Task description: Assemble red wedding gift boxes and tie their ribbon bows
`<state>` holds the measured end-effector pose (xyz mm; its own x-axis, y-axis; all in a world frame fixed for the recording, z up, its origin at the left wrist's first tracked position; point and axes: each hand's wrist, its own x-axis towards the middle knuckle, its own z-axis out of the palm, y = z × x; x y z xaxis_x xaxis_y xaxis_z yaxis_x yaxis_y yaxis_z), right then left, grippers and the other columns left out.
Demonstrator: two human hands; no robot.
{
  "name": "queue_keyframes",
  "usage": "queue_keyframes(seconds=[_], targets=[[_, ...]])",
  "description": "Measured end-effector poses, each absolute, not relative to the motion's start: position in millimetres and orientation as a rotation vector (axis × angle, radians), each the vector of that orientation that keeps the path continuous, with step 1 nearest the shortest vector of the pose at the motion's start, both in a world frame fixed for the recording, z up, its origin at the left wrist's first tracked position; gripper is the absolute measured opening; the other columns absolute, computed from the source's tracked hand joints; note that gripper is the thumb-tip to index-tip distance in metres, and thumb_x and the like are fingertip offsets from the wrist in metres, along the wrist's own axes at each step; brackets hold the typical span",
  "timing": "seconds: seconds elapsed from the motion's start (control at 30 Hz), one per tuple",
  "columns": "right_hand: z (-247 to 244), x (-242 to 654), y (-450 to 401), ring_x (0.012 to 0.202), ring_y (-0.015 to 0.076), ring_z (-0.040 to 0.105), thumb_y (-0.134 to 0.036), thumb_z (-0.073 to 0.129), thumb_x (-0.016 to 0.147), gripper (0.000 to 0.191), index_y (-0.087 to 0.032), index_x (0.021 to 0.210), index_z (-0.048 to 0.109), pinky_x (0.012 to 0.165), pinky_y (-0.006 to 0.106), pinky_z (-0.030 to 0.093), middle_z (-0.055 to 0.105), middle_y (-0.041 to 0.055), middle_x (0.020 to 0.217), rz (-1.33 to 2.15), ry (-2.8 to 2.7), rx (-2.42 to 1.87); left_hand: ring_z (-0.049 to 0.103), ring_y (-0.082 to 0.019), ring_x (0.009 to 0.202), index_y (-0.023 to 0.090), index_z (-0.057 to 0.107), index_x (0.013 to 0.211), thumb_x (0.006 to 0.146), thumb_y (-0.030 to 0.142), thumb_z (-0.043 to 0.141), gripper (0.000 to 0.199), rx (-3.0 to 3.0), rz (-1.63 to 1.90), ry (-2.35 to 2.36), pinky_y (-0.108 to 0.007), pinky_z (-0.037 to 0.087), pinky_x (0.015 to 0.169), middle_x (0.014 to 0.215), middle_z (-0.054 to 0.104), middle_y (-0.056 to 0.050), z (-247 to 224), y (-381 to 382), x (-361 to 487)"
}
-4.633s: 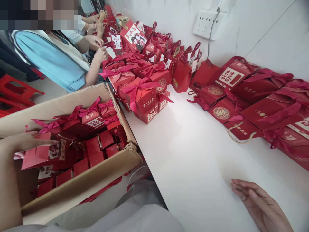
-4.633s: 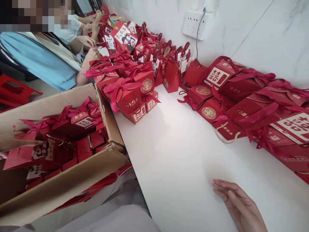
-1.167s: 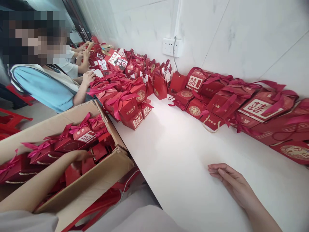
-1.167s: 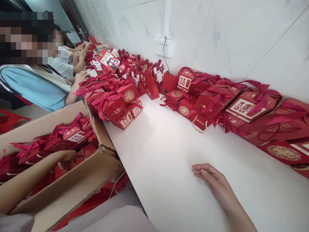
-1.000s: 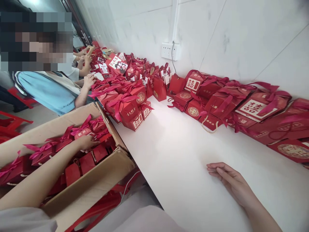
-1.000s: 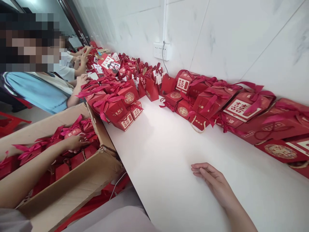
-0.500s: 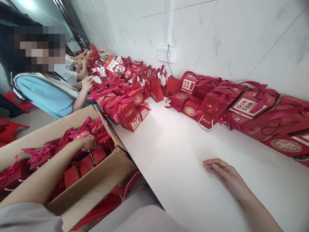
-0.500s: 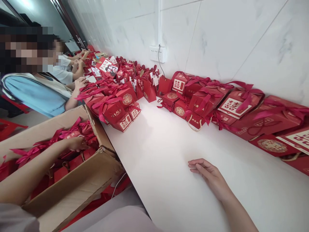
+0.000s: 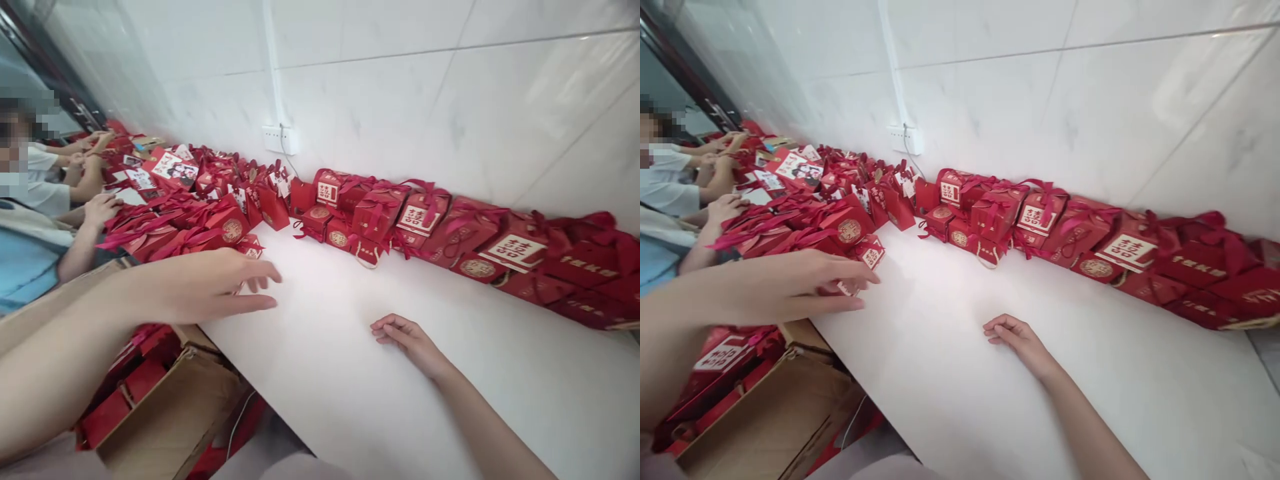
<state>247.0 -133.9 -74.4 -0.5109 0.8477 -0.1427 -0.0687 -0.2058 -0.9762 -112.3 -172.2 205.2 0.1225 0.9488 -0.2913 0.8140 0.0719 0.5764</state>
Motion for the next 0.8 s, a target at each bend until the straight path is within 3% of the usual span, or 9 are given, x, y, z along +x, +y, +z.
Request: queue_keyframes(seconds=[0.07, 0.13, 0.27, 0.47, 0.53, 0.7, 0.8], targets=[[-73, 245, -132, 0.102, 0.0256, 0.062, -0.053, 0.066, 0.086, 0.034, -0.02, 0.096, 0.072, 0.092, 0.042, 0.051, 0.068, 0.0092, 0.103, 1.779, -1.428, -0.941, 0.071, -0.021, 0.088, 0.022, 0.073, 0.093, 0.06, 0.029, 0.086, 0.036, 1.852, -0.078, 1.508, -0.025, 0.053, 0.077, 0.087, 0.072, 0.0, 204, -121, -73], [-70, 242, -130, 0.1, 0.0253, 0.063, -0.054, 0.067, 0.085, 0.036, -0.02, 0.095, 0.071, 0.09, 0.042, 0.052, 0.068, 0.0085, 0.101, 1.778, -1.435, -0.929, 0.071, -0.02, 0.082, 0.019, 0.073, 0.088, 0.063, 0.028, 0.084, 0.029, 1.793, -0.135, 1.546, -0.024, 0.053, 0.07, 0.08, 0.072, -0.002, 190, -63, -52], [-68, 238, -127, 0.098, 0.0244, 0.063, -0.056, 0.069, 0.082, 0.038, -0.019, 0.094, 0.071, 0.09, 0.043, 0.052, 0.068, 0.0078, 0.098, 1.767, -1.423, -0.918, 0.069, -0.022, 0.072, 0.013, 0.072, 0.08, 0.071, 0.037, 0.077, 0.026, 1.841, 0.471, 1.631, -0.028, 0.052, 0.065, 0.071, 0.071, -0.008, 129, 37, -33], [-70, 238, -123, 0.097, 0.0242, 0.064, -0.059, 0.07, 0.08, 0.043, -0.019, 0.094, 0.071, 0.089, 0.043, 0.052, 0.068, 0.0078, 0.097, 1.773, -1.412, -0.907, 0.063, -0.02, 0.093, 0.015, 0.063, 0.102, 0.085, 0.024, 0.06, 0.02, 1.87, 1.152, 1.82, -0.033, 0.05, 0.089, 0.111, 0.064, -0.012, 18, 57, -14], [-71, 237, -122, 0.097, 0.0243, 0.064, -0.06, 0.07, 0.079, 0.045, -0.018, 0.094, 0.071, 0.087, 0.042, 0.053, 0.068, 0.008, 0.096, 1.778, -1.408, -0.901, 0.059, -0.021, 0.098, 0.015, 0.058, 0.106, 0.09, 0.024, 0.05, 0.019, 1.769, 1.372, 1.95, -0.035, 0.047, 0.093, 0.112, 0.059, -0.014, -1, 51, -22], [-72, 237, -119, 0.097, 0.0238, 0.064, -0.057, 0.069, 0.081, 0.041, -0.018, 0.095, 0.071, 0.086, 0.041, 0.053, 0.068, 0.0084, 0.096, 1.796, -1.392, -0.888, 0.049, -0.026, 0.112, 0.009, 0.045, 0.118, 0.091, 0.026, 0.052, 0.033, 1.407, 1.668, 2.262, -0.044, 0.039, 0.101, 0.124, 0.046, -0.021, 7, 72, -80], [-72, 237, -119, 0.097, 0.0241, 0.064, -0.056, 0.068, 0.083, 0.04, -0.019, 0.095, 0.071, 0.086, 0.041, 0.054, 0.068, 0.0081, 0.097, 1.804, -1.372, -0.883, 0.051, -0.026, 0.107, 0.008, 0.049, 0.113, 0.087, 0.024, 0.059, 0.033, 1.288, 1.635, 2.339, -0.044, 0.044, 0.092, 0.119, 0.05, -0.019, 30, 98, -119]])
